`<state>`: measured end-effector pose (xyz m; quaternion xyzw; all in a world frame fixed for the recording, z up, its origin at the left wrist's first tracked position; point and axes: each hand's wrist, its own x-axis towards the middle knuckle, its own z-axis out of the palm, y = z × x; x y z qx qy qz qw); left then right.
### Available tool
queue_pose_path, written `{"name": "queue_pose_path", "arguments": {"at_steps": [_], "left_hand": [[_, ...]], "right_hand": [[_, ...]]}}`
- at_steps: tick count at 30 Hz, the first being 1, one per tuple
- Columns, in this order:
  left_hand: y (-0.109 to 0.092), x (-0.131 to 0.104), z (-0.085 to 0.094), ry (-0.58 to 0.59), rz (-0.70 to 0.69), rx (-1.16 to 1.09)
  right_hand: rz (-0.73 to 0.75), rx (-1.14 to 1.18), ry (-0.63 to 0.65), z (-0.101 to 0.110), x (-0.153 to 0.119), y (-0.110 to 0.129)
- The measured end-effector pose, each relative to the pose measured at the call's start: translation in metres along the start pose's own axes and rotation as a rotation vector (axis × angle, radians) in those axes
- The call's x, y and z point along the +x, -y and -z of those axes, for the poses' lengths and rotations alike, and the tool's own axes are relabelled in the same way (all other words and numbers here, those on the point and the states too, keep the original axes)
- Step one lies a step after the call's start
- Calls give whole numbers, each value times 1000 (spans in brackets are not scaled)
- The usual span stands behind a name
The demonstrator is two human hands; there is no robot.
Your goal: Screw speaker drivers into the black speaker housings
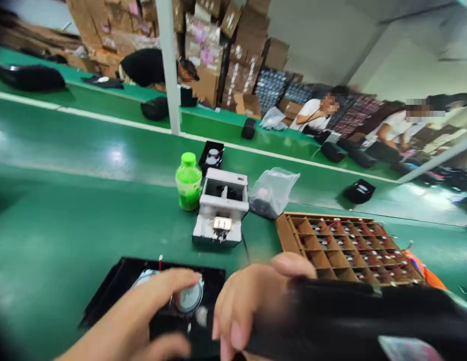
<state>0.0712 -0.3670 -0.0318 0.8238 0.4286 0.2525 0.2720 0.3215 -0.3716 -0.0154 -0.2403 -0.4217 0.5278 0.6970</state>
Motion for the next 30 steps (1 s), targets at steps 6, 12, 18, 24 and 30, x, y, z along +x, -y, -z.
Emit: {"name": "queue_pose_path", "arguments": {"at_steps": [6,12,18,24,30], "left_hand": [[18,11,-3,243,-6,109],[15,20,-10,283,2,223],[17,23,-12,308,-6,264],[16,26,-10,316,-7,266],[16,29,-9,317,-6,250]], "right_hand": [[-281,-97,-72,-39,7,3],[-334,-163,-84,-38,7,-1],[-183,-261,-17,-34,-6,-10],[-143,-297,-37,-30,-9,-11],[-254,-349,291,-6,8,2]]}}
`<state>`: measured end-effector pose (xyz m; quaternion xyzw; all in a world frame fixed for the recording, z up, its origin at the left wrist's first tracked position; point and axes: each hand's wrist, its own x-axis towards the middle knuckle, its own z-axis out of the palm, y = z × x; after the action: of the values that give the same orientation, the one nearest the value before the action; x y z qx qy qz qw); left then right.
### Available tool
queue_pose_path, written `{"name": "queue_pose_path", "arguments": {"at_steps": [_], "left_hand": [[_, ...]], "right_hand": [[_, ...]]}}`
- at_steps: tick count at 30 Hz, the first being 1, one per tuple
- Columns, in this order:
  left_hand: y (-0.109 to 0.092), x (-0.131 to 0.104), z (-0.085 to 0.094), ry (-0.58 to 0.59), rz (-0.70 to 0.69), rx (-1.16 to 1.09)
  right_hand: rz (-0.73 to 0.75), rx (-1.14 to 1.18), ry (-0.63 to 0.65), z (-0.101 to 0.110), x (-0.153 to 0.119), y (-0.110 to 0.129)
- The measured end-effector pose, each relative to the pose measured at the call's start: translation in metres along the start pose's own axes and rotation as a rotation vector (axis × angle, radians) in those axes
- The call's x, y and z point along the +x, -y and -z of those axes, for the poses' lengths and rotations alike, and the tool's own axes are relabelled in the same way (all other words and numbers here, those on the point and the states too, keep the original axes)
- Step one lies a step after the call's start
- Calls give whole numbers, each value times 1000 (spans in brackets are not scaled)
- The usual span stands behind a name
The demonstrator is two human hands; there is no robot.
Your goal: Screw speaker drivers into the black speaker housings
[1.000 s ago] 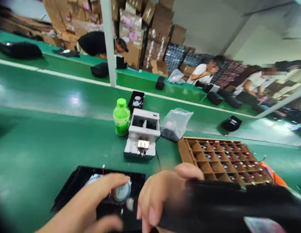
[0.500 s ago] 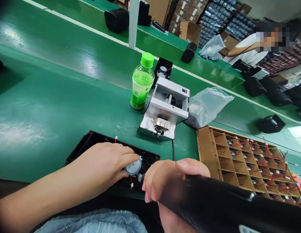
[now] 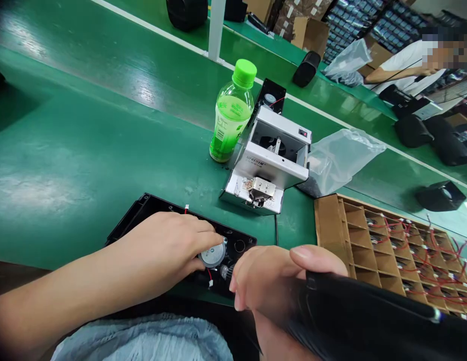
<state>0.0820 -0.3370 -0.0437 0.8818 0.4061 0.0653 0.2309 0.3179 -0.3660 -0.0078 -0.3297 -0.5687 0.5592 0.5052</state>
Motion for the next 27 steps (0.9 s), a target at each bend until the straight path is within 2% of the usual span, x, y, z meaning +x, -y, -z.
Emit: {"name": "queue_pose_path", "arguments": {"at_steps": [3,8,9,15,18,27], "left_hand": [[-1,0,1,3,2,13],[0,0,2,16,10,14],[0,0,2,16,8,7],[0,-6,0,-6,-1,-6],[-3,-8,-1,16,9,21],[-6,-7,-2,50,31,27]], "right_hand": [[-33,22,-19,-5,-1,0],[88,-12,-335,-36,-8,-13],[115,-25,-343,-42,-8,-15],[183,-127,-102,-49,-11,-17],[242,-141,-79,-48,-15,-19],[294,-95,-35,-50,-21,-32]]}}
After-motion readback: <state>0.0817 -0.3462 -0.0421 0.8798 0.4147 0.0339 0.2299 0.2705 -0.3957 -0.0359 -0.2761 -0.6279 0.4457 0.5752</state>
